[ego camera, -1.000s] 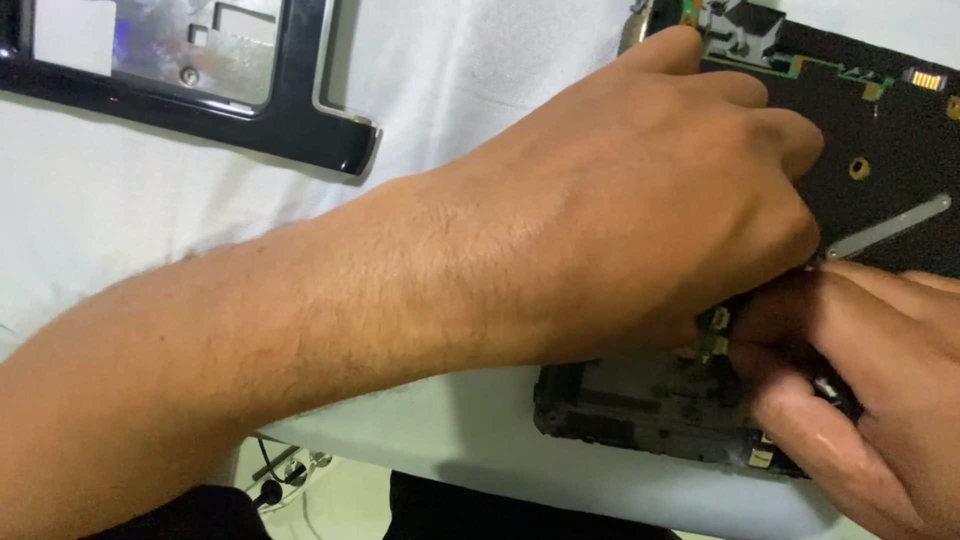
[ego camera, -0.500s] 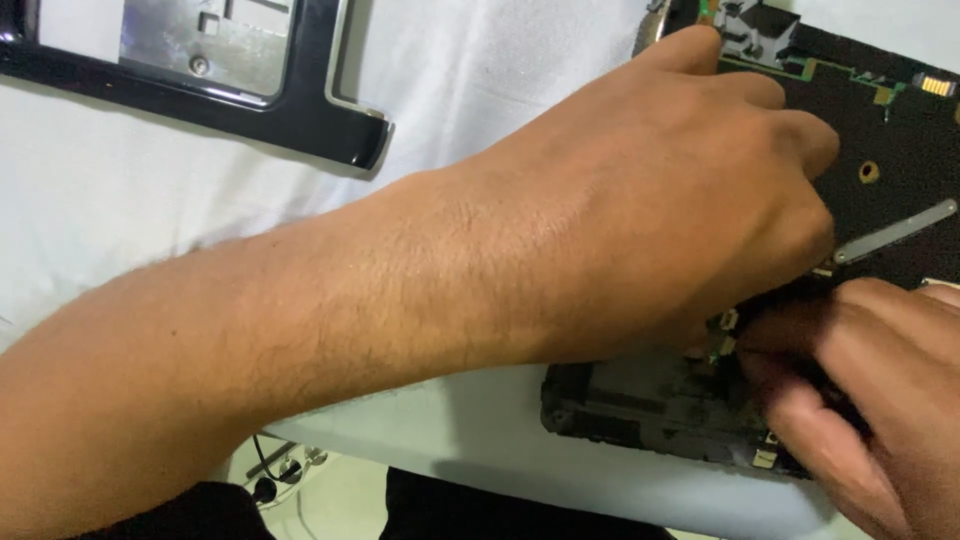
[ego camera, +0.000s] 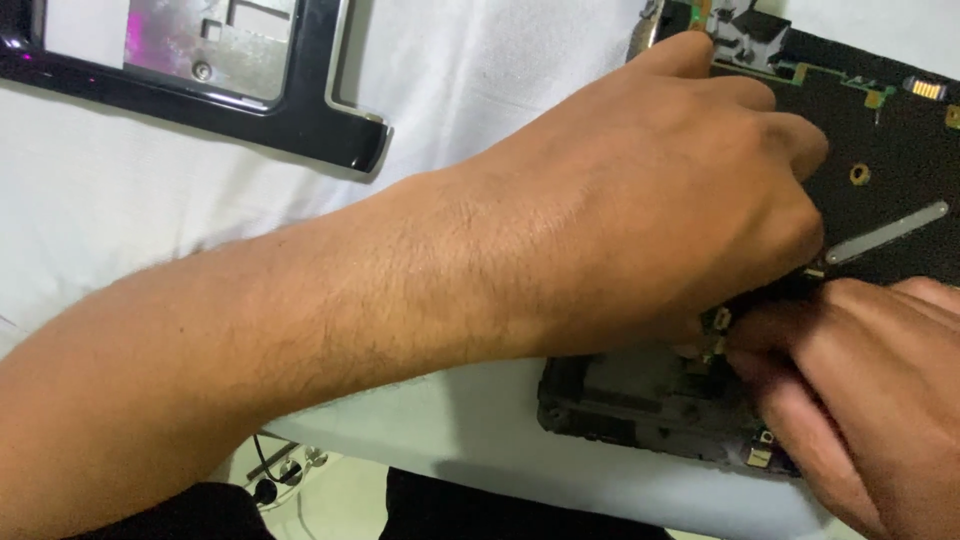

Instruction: Cleaning a laptop motherboard with a brush and connecting various internal ribbon cables and connectors during assembly.

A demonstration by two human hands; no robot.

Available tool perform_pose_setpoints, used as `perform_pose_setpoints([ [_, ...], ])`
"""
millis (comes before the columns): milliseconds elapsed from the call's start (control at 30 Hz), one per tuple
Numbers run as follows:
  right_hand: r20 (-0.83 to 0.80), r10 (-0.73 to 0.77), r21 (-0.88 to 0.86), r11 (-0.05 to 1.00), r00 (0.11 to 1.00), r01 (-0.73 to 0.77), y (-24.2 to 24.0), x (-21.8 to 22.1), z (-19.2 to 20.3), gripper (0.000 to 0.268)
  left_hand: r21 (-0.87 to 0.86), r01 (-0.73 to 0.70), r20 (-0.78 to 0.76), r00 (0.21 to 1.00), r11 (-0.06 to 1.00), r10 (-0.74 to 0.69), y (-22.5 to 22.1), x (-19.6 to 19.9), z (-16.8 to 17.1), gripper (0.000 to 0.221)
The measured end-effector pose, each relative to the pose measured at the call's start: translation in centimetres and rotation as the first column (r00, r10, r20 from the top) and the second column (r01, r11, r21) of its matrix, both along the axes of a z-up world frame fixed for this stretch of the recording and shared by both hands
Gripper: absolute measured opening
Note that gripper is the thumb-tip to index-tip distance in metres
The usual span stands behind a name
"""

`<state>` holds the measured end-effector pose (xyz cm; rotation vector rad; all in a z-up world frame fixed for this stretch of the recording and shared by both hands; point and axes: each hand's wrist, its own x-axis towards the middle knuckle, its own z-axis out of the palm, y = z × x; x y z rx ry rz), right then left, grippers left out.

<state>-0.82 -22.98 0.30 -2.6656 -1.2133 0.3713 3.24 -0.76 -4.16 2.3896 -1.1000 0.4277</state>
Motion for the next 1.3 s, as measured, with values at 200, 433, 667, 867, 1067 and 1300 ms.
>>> perform_pose_setpoints([
  [200,0.037,0.018,0.025,0.999,0.999,-0.019,-0.7,0.0,-0.5,0.014,0.091,0.032,-0.055,0.998,0.995,-0.027,0.2,0.1,0.6,0.024],
  [433,0.062,-0.017,0.048,0.999,0.998,0.014,0.0,0.2,-0.5,0.018,0.048,0.033,-0.059,0.998,0.998,-0.030,0.3,0.0,0.6,0.009],
  [667,0.039,-0.037,0.030,0.999,0.999,0.036,0.5,1.3,0.0,0.028,-0.025,0.037,-0.062,0.997,0.999,-0.039,0.4,-0.1,0.5,0.010],
  [867,0.035,-0.088,0.087,0.993,0.996,0.084,0.9,0.7,0.0,0.028,0.043,0.021,-0.034,0.999,0.999,-0.019,0.3,-0.1,0.5,0.011],
  [1067,0.061,-0.102,0.061,0.993,0.993,0.098,1.1,0.7,0.3,0.041,0.016,0.035,-0.072,0.997,0.999,-0.033,0.4,-0.1,0.5,0.020],
  [1300,0.094,-0.111,0.029,0.994,0.989,0.109,0.8,0.4,0.1,0.036,0.015,0.031,-0.082,0.996,0.999,-0.030,0.4,-0.1,0.6,0.013],
])
